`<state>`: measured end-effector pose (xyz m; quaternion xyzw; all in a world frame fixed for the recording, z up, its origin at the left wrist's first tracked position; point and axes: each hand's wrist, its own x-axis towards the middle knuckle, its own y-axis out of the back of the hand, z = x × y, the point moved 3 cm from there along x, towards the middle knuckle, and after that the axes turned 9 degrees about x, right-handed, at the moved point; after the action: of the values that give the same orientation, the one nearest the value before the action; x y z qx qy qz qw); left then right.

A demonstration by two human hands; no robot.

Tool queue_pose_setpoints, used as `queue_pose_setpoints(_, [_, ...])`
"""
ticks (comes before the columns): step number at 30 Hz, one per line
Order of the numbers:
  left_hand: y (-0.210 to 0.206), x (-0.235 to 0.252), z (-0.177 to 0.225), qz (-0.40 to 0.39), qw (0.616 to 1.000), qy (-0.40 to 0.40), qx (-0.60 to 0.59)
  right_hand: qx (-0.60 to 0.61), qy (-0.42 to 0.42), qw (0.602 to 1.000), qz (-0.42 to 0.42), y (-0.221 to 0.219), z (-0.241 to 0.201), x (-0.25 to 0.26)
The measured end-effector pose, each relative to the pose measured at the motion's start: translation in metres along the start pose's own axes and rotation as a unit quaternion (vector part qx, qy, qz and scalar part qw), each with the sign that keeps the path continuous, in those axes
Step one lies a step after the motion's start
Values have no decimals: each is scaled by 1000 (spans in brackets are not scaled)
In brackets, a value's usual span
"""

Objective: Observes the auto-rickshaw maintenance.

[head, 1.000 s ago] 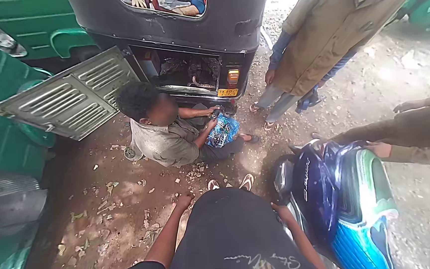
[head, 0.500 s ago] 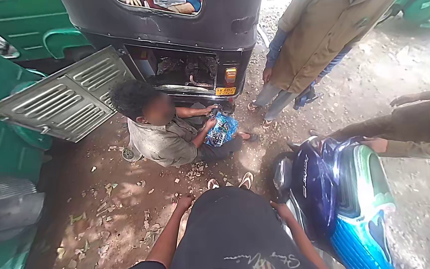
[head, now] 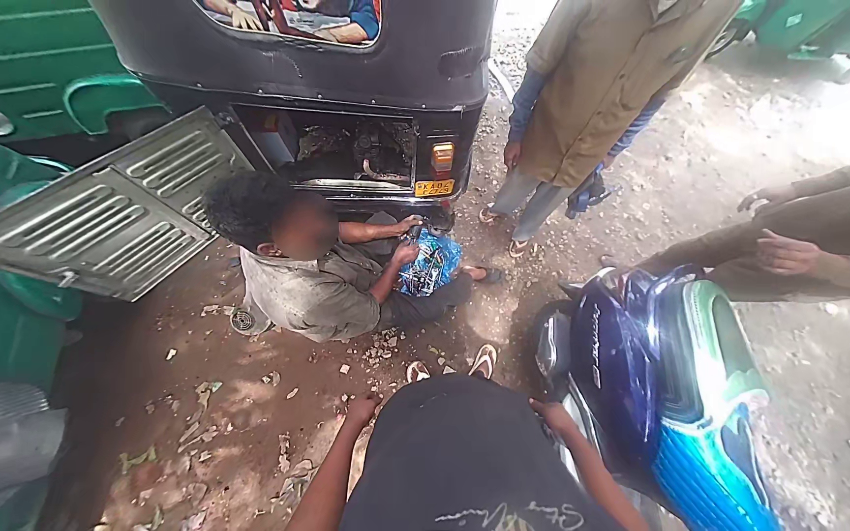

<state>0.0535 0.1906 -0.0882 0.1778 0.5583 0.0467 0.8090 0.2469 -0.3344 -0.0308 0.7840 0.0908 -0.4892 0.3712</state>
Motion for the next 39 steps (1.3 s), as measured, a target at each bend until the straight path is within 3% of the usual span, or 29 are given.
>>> queue_pose_setpoints(18, [0, -9, 2, -1, 1000, 13, -18, -49, 0, 999, -13, 0, -4, 4])
queue_pose_setpoints(39, [-7, 0, 7, -4, 1000, 5, 20, -20, -1, 1000, -11, 4, -7, 5])
